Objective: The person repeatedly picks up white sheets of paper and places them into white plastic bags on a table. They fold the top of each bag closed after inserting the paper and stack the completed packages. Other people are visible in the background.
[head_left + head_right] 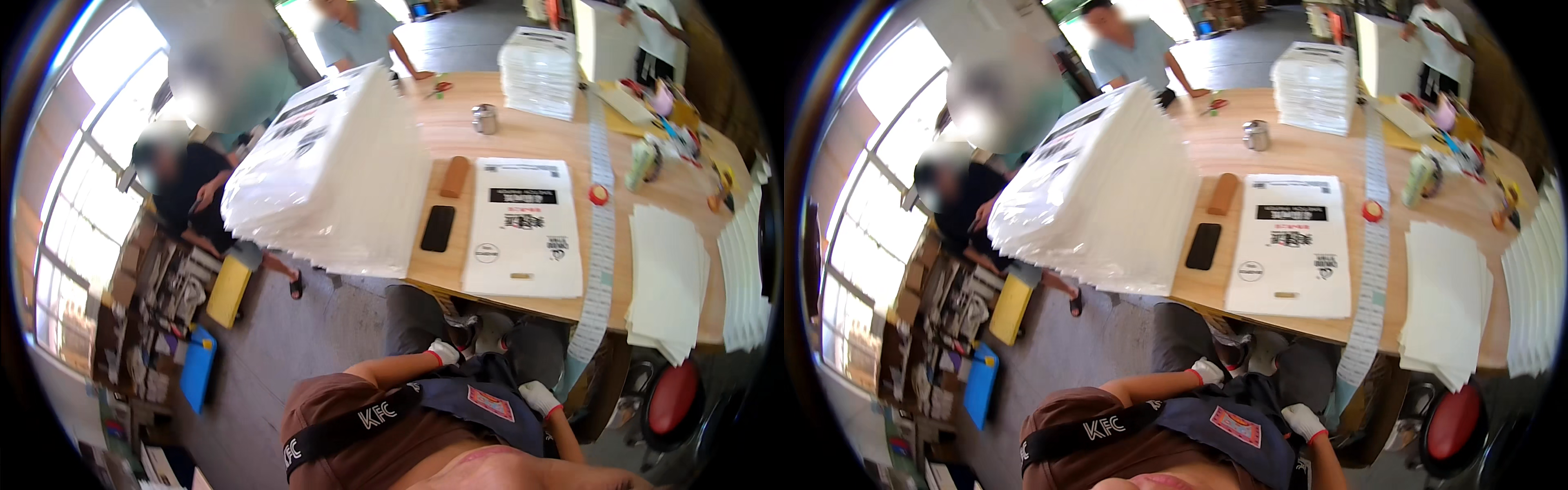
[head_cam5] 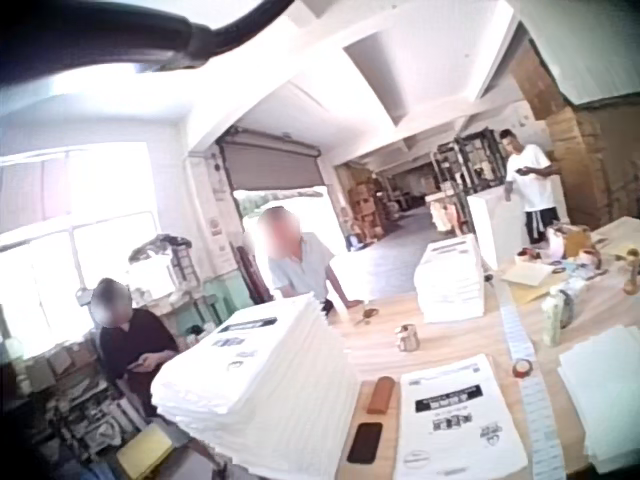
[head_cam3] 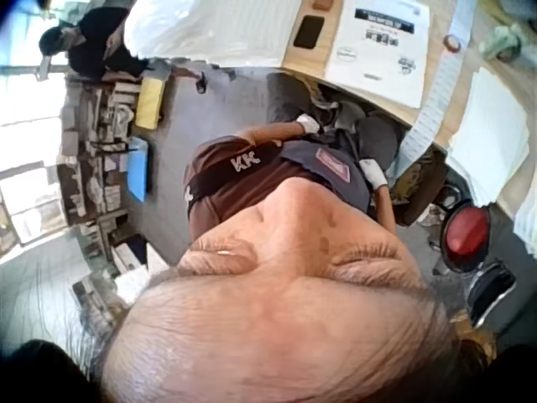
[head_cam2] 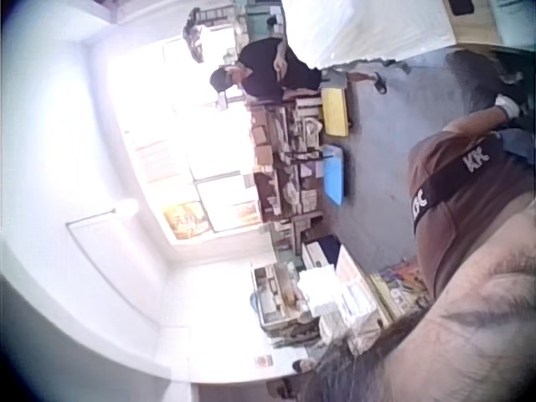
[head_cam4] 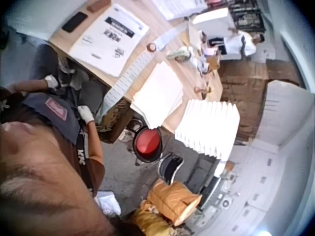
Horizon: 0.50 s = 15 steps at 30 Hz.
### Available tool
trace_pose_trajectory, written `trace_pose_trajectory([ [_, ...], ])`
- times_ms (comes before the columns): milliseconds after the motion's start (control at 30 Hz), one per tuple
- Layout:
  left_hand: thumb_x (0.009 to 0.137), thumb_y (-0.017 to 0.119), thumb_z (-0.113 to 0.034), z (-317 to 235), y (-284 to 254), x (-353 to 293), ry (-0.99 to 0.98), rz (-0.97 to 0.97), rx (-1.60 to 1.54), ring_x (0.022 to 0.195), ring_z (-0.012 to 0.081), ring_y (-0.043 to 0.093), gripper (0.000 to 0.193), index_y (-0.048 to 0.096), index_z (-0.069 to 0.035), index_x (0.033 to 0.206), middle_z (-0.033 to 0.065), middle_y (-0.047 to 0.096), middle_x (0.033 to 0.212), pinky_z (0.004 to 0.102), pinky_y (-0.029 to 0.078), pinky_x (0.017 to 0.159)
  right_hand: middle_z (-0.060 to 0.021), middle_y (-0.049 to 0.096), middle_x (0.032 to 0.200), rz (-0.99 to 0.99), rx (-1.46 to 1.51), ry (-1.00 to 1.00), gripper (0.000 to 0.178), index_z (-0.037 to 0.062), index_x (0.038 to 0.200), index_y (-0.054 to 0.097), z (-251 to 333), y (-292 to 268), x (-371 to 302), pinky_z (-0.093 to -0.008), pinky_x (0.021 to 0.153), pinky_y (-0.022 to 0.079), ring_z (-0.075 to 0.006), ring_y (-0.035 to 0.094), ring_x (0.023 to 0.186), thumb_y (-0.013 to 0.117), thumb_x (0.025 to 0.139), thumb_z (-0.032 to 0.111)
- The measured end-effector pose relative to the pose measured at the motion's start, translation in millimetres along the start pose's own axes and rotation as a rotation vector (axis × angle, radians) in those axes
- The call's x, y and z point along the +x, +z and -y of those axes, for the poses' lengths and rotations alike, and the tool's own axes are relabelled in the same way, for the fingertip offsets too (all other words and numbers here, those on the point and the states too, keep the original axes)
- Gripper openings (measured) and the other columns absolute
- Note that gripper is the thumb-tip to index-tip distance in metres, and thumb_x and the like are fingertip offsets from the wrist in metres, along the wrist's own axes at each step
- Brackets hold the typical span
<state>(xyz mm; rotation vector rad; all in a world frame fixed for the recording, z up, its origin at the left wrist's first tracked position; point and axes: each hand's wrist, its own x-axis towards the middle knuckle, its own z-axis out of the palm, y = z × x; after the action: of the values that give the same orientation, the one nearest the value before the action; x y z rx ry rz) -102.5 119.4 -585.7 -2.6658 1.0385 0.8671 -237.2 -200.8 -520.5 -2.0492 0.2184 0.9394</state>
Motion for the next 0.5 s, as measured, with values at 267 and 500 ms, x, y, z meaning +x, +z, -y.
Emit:
trace_pose_trajectory([
  [267,0.079,0.057,-0.033,20,-22,-28,0.099,-0.204,-0.495,0.085,0.0317,0.066,0.028,0.070,-0.018,0.098,0.0119,0.068,0.089,0.0425,0.052,0.075,-0.0246,0.066,0.075,-0.046,-0.103,-0.091,0.042,-0.0120,0.086,0.063,31,-7,19,-0.0377,0.070,0.049,-0.0275,0.067,0.074,0.044,0.091,0.025],
  [500,0.077,0.057,-0.027,20,-26,-36,0.149,-0.379,-0.653,0.084,0.0345,0.064,0.023,0.064,-0.015,0.096,0.0137,0.067,0.087,0.0457,0.049,0.074,-0.0192,0.069,0.079,-0.014,-0.052,-0.086,0.044,-0.0124,0.095,0.064,18,-6,36,-0.0372,0.068,0.050,-0.0225,0.066,0.072,0.045,0.096,0.027],
])
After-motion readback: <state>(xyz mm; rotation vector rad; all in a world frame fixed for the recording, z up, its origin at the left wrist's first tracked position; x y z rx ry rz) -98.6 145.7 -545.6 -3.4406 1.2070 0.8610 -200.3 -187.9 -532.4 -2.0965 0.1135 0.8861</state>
